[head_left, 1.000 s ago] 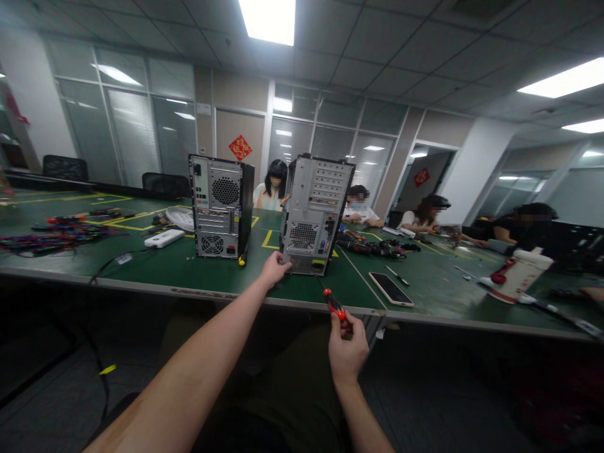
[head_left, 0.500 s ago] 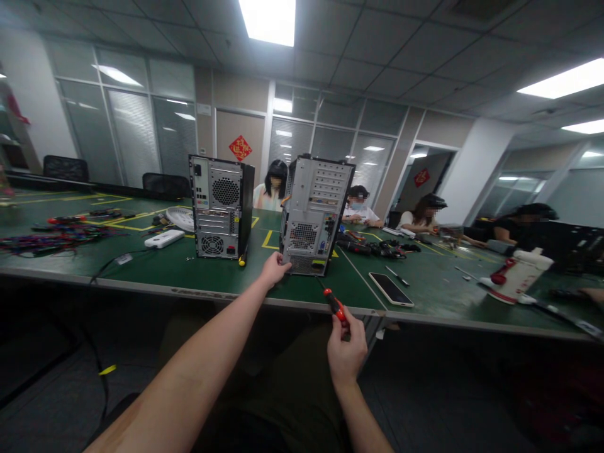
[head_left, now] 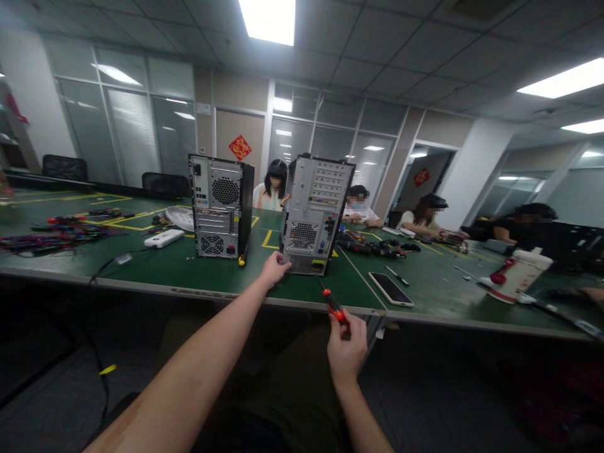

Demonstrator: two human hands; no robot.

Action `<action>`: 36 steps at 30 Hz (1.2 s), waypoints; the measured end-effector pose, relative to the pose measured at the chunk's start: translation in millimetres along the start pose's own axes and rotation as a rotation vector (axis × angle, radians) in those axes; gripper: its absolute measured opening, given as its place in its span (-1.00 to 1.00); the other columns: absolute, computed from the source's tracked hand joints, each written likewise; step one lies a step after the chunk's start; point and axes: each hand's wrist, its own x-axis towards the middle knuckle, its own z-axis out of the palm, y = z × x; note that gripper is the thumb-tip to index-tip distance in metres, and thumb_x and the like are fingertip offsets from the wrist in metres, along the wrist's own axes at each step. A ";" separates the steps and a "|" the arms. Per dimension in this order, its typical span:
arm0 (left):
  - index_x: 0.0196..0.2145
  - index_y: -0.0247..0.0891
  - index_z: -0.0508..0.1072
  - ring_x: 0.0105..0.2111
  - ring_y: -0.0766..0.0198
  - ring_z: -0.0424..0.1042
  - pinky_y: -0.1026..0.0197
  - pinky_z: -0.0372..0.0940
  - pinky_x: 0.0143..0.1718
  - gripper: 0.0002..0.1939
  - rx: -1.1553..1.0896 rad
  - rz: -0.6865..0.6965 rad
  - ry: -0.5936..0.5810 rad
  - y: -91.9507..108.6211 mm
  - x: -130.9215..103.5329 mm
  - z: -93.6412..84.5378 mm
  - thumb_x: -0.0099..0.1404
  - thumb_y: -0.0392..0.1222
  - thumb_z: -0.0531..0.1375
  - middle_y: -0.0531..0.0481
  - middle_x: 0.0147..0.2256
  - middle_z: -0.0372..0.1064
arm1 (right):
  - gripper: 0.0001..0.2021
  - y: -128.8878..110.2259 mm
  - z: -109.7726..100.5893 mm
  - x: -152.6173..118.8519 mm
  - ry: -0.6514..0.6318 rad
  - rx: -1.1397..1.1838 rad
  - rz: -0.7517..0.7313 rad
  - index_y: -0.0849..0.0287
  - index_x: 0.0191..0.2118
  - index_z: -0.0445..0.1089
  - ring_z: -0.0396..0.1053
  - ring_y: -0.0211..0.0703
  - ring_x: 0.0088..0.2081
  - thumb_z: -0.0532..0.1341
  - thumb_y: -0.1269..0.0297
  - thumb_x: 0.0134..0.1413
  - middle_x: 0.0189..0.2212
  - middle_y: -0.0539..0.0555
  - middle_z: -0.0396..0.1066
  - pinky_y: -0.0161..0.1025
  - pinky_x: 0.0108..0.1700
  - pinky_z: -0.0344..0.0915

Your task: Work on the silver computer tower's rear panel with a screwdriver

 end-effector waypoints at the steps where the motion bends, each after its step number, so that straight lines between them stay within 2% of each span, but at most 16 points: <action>1: -0.33 -0.22 0.34 -0.40 0.30 0.32 0.25 0.19 -0.34 -0.81 0.000 0.001 0.000 0.1 0.1 0.1 0.16 -0.23 0.31 0.07 -0.38 0.37 | -0.68 0.3 -0.3 0.4 0.002 -0.005 -0.006 0.25 -0.10 0.49 0.22 -0.29 -0.46 0.23 0.07 0.26 -0.35 0.05 0.31 -0.28 -0.32 0.27; 6: -0.37 -0.22 0.32 -0.43 0.32 0.29 0.27 0.18 -0.35 -0.79 -0.003 0.017 0.030 -2.0 2.1 2.2 0.12 -0.26 0.32 0.11 -0.44 0.33 | -0.66 2.2 0.5 0.2 0.006 -0.019 0.009 0.23 -0.06 0.50 0.25 -0.29 -0.46 0.21 0.05 0.27 -0.27 0.11 0.34 -0.26 -0.31 0.30; 11: -0.34 -0.21 0.35 -0.41 0.31 0.33 0.27 0.21 -0.34 -0.80 -0.027 0.003 0.007 -4.9 3.5 2.2 0.14 -0.24 0.32 0.08 -0.40 0.38 | -0.67 0.6 2.3 -0.6 0.007 0.004 -0.009 0.22 -0.10 0.50 0.32 -0.23 -0.39 0.26 0.04 0.23 -0.24 0.13 0.37 -0.23 -0.26 0.33; 18: -0.32 -0.22 0.34 -0.40 0.30 0.33 0.25 0.19 -0.34 -0.81 -0.010 0.000 -0.005 -0.3 0.1 0.2 0.17 -0.25 0.31 0.06 -0.37 0.39 | -0.69 1.5 1.2 -0.1 -0.009 -0.005 0.039 0.21 -0.32 0.44 0.29 -0.23 -0.43 0.31 0.01 0.17 -0.43 0.02 0.36 -0.28 -0.32 0.26; 21: -0.34 -0.22 0.34 -0.41 0.30 0.31 0.25 0.18 -0.34 -0.81 0.000 0.001 0.004 1.4 -0.9 0.2 0.17 -0.25 0.32 0.07 -0.39 0.37 | -0.70 2.8 1.0 0.1 -0.003 -0.006 0.010 0.22 -0.24 0.47 0.34 -0.19 -0.38 0.29 0.04 0.19 -0.37 0.07 0.40 -0.25 -0.26 0.30; 25: -0.32 -0.22 0.35 -0.40 0.30 0.32 0.24 0.19 -0.32 -0.81 -0.001 -0.006 0.002 0.6 -0.3 0.4 0.17 -0.25 0.32 0.07 -0.38 0.38 | -0.70 4.5 2.2 -0.6 0.014 -0.009 -0.043 0.21 -0.06 0.51 0.42 -0.06 -0.14 0.24 0.11 0.25 -0.18 0.18 0.42 -0.13 -0.06 0.36; 31: -0.32 -0.22 0.35 -0.42 0.31 0.31 0.25 0.17 -0.32 -0.79 -0.014 -0.008 -0.001 -2.2 2.0 1.0 0.15 -0.25 0.34 0.08 -0.39 0.38 | -0.72 6.0 3.7 -0.6 0.004 -0.029 -0.061 0.15 0.01 0.51 0.43 -0.06 -0.06 0.14 0.21 0.32 -0.10 0.19 0.42 -0.09 0.02 0.36; 36: -0.38 -0.23 0.30 -0.44 0.34 0.25 0.27 0.13 -0.35 -0.77 0.001 0.033 0.034 -3.9 3.5 3.3 0.14 -0.27 0.33 0.13 -0.45 0.27 | -0.70 5.9 4.8 -0.7 -0.007 -0.028 -0.065 0.16 0.03 0.49 0.42 -0.05 -0.01 0.10 0.20 0.34 -0.05 0.21 0.41 -0.07 0.06 0.34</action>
